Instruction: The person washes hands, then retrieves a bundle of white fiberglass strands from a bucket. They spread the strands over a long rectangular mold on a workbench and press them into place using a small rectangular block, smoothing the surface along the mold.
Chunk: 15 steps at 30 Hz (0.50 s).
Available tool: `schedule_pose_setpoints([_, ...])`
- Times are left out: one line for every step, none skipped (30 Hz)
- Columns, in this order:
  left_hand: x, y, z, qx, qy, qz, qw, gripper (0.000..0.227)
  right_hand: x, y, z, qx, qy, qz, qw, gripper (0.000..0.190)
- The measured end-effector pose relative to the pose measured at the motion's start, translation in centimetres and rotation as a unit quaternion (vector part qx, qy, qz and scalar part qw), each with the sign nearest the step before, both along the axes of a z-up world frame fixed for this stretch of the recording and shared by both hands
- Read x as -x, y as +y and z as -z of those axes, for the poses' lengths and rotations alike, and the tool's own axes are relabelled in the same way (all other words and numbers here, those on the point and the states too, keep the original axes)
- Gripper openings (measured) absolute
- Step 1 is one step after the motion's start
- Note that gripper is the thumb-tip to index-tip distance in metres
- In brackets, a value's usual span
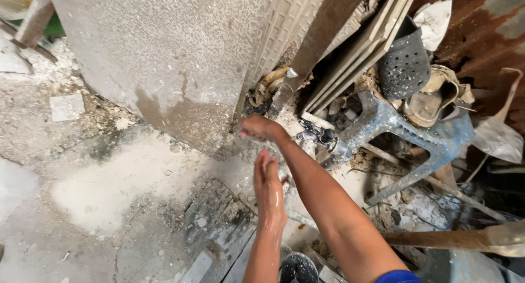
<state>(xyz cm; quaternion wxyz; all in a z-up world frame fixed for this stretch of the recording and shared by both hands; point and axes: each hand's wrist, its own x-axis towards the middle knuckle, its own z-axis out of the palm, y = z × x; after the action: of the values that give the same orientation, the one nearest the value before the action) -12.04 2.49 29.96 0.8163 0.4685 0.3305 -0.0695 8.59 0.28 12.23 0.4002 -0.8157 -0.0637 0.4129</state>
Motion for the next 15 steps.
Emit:
schedule_pose_setpoints([-0.2, -0.4, -0.1, 0.002, -0.001, 0.047, 0.999, 0.072, -0.8, 0.4, 0.0, 0.03, -0.024, -0.045, 0.998, 0.036])
schedule_pose_setpoints([-0.4, -0.9, 0.0, 0.006, 0.002, 0.093, 0.996, 0.082, -1.0, 0.5, -0.2, 0.061, -0.046, -0.087, 0.993, 0.036])
schedule_pose_setpoints([-0.9, -1.3, 0.3, 0.01, 0.006, 0.14, 0.99, 0.093, -1.1, 0.5, -0.4, 0.064, -0.056, -0.087, 0.993, 0.036])
schedule_pose_setpoints([-1.6, -1.5, 0.8, 0.016, -0.013, 0.114, 0.993, 0.09, -0.6, 0.6, -0.2, 0.056, -0.059, -0.069, 0.994, 0.036])
schedule_pose_setpoints([-3.0, -1.8, 1.4, 0.022, -0.031, 0.088, 0.995, 0.089, 0.1, 0.7, -0.3, 0.042, -0.059, -0.045, 0.996, 0.036])
schedule_pose_setpoints([-4.9, -1.6, 2.0, 0.024, -0.057, 0.062, 0.996, 0.089, 0.1, 1.0, -0.8, -0.006, -0.054, 0.023, 0.998, 0.036])
schedule_pose_setpoints([-6.3, -1.1, 2.7, 0.064, -0.025, 0.052, 0.996, 0.087, 0.3, 1.3, -1.4, -0.063, -0.046, 0.109, 0.991, 0.037])
schedule_pose_setpoints([-7.6, -0.9, 3.3, 0.107, 0.008, 0.044, 0.993, 0.086, 0.8, 0.9, -1.8, -0.123, -0.043, 0.198, 0.971, 0.037])
schedule_pose_setpoints([-9.1, -0.3, 4.0, 0.106, 0.068, 0.045, 0.991, 0.087, 1.4, 0.6, -2.2, -0.141, -0.064, 0.264, 0.952, 0.037])
schedule_pose_setpoints([-10.3, 0.3, 4.7, 0.106, 0.129, 0.047, 0.985, 0.089, 2.0, 0.1, -2.4, -0.152, -0.047, 0.277, 0.948, 0.039])
schedule_pose_setpoints([-11.1, 0.5, 5.5, 0.129, 0.154, 0.037, 0.979, 0.092, 2.6, -0.3, -2.5, -0.164, -0.03, 0.29, 0.942, 0.043])
schedule_pose_setpoints([-11.6, 0.9, 6.4, 0.151, 0.181, 0.026, 0.972, 0.094, 3.3, -0.8, -2.6, -0.176, -0.011, 0.304, 0.936, 0.046])
schedule_pose_setpoints([-11.9, 1.0, 7.4, 0.172, 0.208, 0.015, 0.963, 0.097, 3.8, -1.2, -2.8, -0.18, 0.003, 0.32, 0.93, 0.044])
schedule_pose_setpoints([-11.9, 0.9, 8.7, 0.195, 0.221, 0.022, 0.955, 0.092, 4.6, -1.8, -3.0, -0.182, 0.019, 0.335, 0.924, 0.042])
schedule_pose_setpoints([-11.8, 0.6, 10.2, 0.214, 0.223, 0.03, 0.951, 0.084, 5.5, -2.5, -3.4, -0.184, 0.035, 0.35, 0.918, 0.041])
